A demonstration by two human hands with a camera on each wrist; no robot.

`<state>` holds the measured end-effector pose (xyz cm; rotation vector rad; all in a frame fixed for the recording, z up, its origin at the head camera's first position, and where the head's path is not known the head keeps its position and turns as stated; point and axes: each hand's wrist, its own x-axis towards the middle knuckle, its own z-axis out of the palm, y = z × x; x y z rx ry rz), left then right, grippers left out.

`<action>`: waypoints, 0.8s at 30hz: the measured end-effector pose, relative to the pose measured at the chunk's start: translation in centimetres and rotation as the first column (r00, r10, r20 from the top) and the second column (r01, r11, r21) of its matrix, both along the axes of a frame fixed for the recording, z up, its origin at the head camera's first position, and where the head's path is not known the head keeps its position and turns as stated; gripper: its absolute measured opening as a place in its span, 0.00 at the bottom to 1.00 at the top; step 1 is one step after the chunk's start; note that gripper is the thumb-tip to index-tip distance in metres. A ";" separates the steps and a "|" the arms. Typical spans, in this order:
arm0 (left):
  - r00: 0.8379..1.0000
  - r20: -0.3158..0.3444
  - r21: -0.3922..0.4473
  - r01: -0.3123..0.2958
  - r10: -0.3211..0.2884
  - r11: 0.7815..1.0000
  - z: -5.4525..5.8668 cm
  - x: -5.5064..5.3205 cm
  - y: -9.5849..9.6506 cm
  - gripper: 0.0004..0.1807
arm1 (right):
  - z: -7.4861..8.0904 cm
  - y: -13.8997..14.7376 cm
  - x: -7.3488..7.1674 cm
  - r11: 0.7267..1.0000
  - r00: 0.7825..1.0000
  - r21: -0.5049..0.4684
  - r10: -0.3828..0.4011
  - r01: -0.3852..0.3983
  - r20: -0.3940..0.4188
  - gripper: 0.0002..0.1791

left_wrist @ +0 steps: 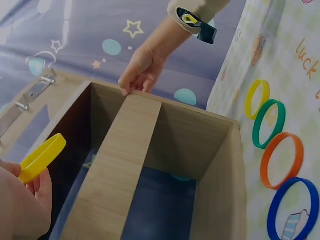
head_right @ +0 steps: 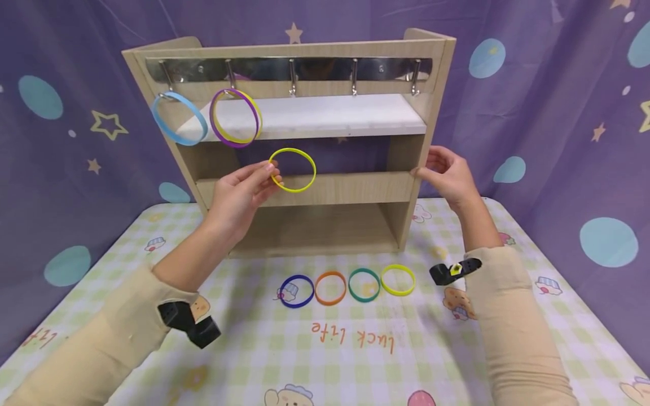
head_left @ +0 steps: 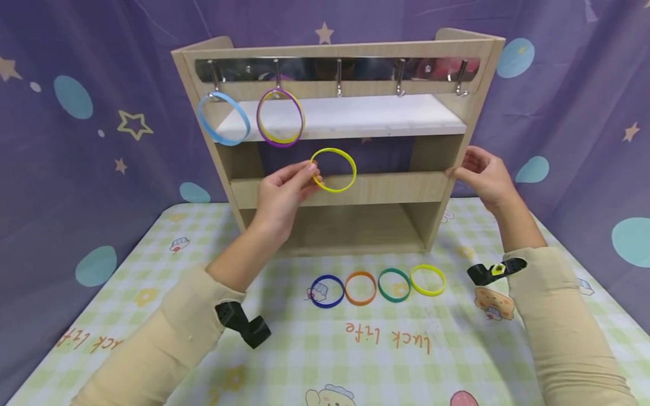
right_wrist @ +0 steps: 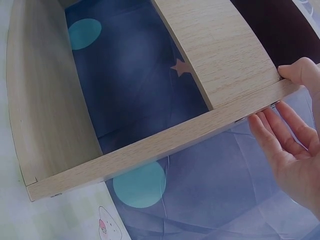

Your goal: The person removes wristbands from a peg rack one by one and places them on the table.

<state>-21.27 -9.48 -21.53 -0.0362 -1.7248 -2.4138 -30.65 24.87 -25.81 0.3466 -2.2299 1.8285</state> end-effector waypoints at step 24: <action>0.936 0.333 0.119 0.079 -0.115 0.990 -5.2 -0.7 -3.8 0.19 | -0.3 0.1 0.0 1.000 1.000 -0.028 0.010 -0.011 -0.021 0.19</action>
